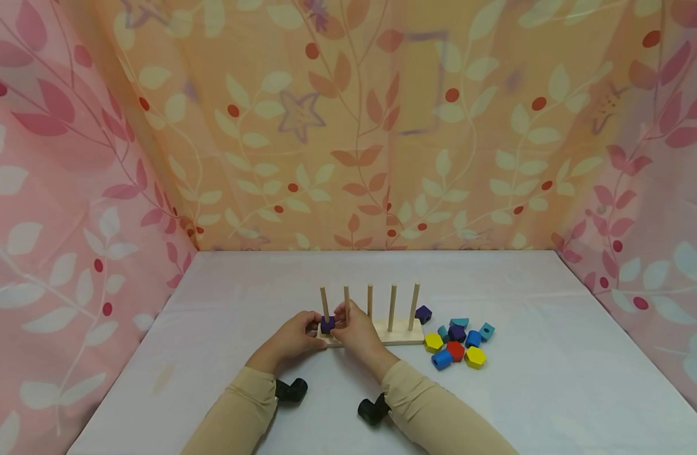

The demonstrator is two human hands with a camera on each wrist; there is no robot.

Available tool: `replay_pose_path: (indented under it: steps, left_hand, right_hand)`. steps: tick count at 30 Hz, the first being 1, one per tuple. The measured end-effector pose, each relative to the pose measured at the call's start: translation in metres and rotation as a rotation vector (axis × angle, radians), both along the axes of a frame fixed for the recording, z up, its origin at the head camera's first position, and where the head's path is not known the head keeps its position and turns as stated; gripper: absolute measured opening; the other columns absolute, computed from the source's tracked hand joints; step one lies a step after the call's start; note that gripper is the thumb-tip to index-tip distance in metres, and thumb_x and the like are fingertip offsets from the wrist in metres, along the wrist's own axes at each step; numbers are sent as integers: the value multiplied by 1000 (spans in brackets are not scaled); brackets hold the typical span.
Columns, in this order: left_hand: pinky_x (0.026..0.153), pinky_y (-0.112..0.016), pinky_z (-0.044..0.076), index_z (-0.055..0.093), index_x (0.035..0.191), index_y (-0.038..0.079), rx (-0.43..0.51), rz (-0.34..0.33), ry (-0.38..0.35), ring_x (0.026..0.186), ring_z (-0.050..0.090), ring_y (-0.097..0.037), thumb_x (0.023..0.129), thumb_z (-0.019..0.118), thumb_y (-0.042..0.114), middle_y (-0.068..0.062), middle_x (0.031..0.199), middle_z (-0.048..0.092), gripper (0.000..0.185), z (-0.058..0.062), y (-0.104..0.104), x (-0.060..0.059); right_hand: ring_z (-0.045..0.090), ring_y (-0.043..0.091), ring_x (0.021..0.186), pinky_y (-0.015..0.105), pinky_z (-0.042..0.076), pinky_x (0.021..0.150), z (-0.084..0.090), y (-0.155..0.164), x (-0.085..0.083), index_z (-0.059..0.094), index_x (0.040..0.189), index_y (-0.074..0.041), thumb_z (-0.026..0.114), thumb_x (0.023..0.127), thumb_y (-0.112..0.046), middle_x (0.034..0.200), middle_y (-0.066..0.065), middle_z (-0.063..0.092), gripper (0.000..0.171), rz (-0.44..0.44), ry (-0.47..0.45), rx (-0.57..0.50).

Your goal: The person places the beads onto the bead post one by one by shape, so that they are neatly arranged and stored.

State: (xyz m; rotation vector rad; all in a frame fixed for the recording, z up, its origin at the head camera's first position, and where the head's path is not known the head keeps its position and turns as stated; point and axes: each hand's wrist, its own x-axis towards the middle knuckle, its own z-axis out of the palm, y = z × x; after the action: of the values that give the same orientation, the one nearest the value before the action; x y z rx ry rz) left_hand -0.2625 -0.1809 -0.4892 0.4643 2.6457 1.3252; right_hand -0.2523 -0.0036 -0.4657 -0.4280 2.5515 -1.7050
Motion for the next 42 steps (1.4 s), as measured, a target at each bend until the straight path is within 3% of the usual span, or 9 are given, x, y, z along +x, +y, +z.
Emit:
replay_pose_path:
  steps: [9, 18, 26, 31, 36, 42]
  left_hand:
    - [88, -36, 44, 58, 107, 5, 1, 17, -18, 98, 52, -19, 70, 78, 13, -7, 103, 54, 43, -2, -1, -1]
    - [85, -33, 48, 57, 107, 3, 8, 8, -30, 100, 55, -21, 70, 79, 13, -8, 103, 53, 44, -2, -2, -2]
    - [86, -33, 49, 57, 109, 4, -15, 15, -47, 100, 55, -20, 70, 79, 13, -8, 105, 54, 46, 1, -1, -2]
    - [85, -34, 48, 58, 109, 4, -6, 19, -39, 99, 54, -20, 70, 79, 13, -8, 105, 54, 45, 2, 1, 0]
    - [87, -37, 46, 57, 109, 5, -24, 28, -37, 99, 54, -20, 70, 79, 14, -6, 105, 54, 45, 4, 1, 1]
    - [87, -36, 46, 57, 110, 5, -38, 42, -52, 99, 53, -20, 70, 79, 14, -7, 106, 54, 46, 5, 3, 2]
  right_hand:
    - [61, 24, 85, 31, 51, 74, -1, -3, 0, 50, 99, 0, 66, 74, 7, 91, 10, 62, 30, -19, -11, 13]
    - [60, 31, 97, 38, 50, 81, 9, 3, 7, 51, 113, 2, 66, 77, 2, 101, 16, 63, 38, 4, -43, -10]
    - [56, 31, 106, 43, 46, 88, 18, 14, 18, 51, 123, -4, 67, 80, -8, 115, 13, 60, 47, -7, 36, 86]
    - [49, 33, 116, 44, 42, 95, 26, 24, 24, 44, 130, 1, 66, 82, -8, 126, 18, 53, 53, 37, 33, 41]
    - [45, 31, 121, 45, 36, 99, 29, 41, 29, 38, 136, 1, 62, 85, -11, 134, 18, 45, 57, 137, -4, -20]
    - [50, 29, 116, 44, 38, 98, 35, 66, 34, 44, 133, -5, 63, 86, -12, 129, 15, 51, 51, 155, -24, -6]
